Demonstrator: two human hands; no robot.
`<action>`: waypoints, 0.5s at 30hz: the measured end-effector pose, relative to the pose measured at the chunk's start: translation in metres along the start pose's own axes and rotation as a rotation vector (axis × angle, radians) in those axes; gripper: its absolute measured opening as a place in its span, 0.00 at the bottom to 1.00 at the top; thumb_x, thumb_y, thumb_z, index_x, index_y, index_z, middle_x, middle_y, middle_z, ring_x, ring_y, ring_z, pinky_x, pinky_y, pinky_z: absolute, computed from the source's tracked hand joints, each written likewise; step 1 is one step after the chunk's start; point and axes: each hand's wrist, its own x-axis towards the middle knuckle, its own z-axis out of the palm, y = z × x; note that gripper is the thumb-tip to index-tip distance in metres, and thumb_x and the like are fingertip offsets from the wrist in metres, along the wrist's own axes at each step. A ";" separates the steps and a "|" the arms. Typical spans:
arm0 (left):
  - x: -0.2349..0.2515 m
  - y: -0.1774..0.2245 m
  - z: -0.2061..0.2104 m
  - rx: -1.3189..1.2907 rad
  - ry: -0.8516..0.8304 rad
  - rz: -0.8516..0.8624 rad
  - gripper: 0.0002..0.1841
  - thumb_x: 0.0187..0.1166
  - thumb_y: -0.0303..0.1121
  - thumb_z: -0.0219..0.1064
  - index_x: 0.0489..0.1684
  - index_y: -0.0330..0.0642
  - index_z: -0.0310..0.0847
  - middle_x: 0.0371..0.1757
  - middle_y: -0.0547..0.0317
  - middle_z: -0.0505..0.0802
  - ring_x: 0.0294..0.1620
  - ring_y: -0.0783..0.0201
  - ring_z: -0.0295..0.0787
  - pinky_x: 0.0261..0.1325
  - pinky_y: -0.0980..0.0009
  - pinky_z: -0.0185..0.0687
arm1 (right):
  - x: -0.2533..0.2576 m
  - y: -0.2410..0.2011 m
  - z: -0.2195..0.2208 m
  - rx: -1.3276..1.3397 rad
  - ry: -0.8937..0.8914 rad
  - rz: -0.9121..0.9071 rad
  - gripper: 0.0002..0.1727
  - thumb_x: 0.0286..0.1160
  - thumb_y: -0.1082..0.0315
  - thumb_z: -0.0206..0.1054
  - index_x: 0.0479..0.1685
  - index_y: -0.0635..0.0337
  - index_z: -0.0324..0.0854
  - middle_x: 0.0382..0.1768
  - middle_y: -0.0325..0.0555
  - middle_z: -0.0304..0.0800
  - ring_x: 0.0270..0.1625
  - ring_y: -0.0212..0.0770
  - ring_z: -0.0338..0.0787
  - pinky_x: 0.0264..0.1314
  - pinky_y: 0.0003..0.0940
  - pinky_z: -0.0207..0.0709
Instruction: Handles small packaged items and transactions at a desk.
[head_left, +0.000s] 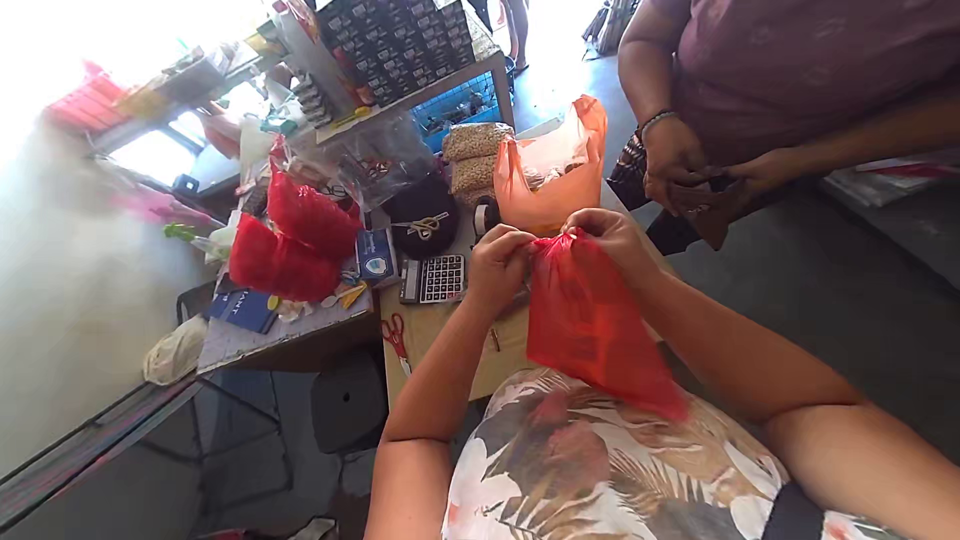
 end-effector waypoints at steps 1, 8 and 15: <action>0.002 0.003 0.001 0.111 0.021 0.084 0.08 0.80 0.28 0.67 0.38 0.35 0.93 0.41 0.51 0.93 0.46 0.63 0.89 0.56 0.64 0.84 | -0.003 0.000 -0.001 -0.038 0.010 -0.004 0.09 0.71 0.78 0.64 0.33 0.53 0.86 0.29 0.24 0.91 0.33 0.18 0.87 0.41 0.16 0.83; 0.006 0.007 0.017 0.303 -0.006 0.347 0.05 0.73 0.29 0.73 0.33 0.44 0.96 0.37 0.56 0.96 0.46 0.59 0.91 0.58 0.61 0.81 | -0.018 0.009 -0.011 -0.279 -0.008 -0.023 0.06 0.66 0.80 0.72 0.39 0.64 0.90 0.33 0.34 0.93 0.34 0.19 0.88 0.40 0.17 0.84; -0.045 0.004 0.044 0.367 0.036 0.069 0.14 0.62 0.37 0.84 0.34 0.40 0.85 0.38 0.51 0.93 0.39 0.57 0.91 0.45 0.59 0.87 | -0.062 0.054 -0.023 -0.549 -0.072 -0.053 0.09 0.76 0.71 0.62 0.39 0.66 0.87 0.44 0.48 0.89 0.45 0.32 0.87 0.48 0.27 0.82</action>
